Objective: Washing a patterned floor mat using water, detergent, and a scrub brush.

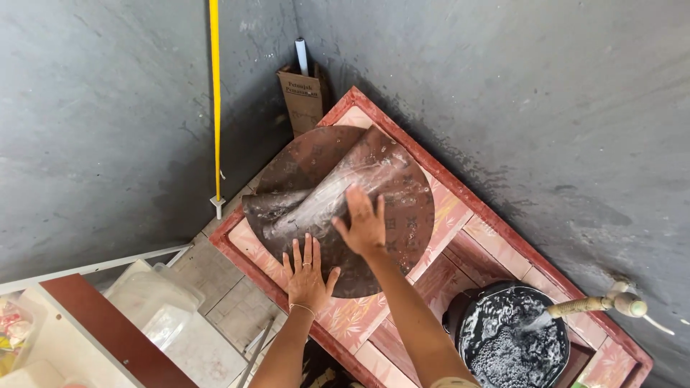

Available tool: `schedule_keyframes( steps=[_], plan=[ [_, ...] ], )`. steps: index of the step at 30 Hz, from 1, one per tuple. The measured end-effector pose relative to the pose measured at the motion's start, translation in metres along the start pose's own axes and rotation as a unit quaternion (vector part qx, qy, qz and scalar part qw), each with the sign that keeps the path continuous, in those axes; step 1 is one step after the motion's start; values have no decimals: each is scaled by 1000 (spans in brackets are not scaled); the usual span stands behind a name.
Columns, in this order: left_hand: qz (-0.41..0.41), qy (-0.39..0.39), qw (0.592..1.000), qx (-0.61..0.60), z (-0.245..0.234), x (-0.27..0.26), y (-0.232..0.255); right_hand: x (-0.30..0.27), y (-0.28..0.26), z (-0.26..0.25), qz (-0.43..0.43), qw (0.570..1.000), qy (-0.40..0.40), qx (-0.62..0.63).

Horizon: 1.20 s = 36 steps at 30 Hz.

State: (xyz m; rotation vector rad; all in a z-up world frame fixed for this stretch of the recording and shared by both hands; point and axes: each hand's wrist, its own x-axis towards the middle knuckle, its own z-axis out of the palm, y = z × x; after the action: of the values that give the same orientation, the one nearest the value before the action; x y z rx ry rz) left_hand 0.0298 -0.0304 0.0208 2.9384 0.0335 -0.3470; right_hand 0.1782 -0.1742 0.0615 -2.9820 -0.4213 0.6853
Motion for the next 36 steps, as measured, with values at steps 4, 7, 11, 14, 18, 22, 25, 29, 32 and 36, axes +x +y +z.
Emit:
schedule_keyframes(
  steps=[4, 7, 11, 14, 18, 22, 25, 29, 32, 36],
  plan=[
    [3, 29, 999, -22, 1, 4, -3, 31, 30, -22, 125, 991, 33, -37],
    [0, 6, 1000, -30, -1, -5, 0, 28, 47, -7, 191, 981, -3, -32],
    [11, 31, 999, -25, -2, 3, -5, 23, 44, 43, 200, 949, 233, 65],
    [23, 46, 998, -30, 0, -3, -5, -35, 16, 80, 212, 936, 269, 76],
    [43, 79, 995, -39, 3, -5, -4, -97, -33, 42, 116, 993, 14, 0],
    [54, 78, 995, -20, 12, -1, -5, -79, 17, 32, 18, 996, -63, -56],
    [51, 49, 997, 13, 20, -3, -6, -43, 60, 71, 234, 942, 222, 96],
    [48, 39, 998, 32, 18, -3, -2, -75, 22, 94, 188, 967, 170, 37],
    [47, 38, 998, 23, 17, -6, -2, -136, -9, 120, 48, 990, 125, 48],
    [52, 26, 998, 6, 14, -9, 12, -190, -2, 133, -96, 962, 211, 147]
  ],
)
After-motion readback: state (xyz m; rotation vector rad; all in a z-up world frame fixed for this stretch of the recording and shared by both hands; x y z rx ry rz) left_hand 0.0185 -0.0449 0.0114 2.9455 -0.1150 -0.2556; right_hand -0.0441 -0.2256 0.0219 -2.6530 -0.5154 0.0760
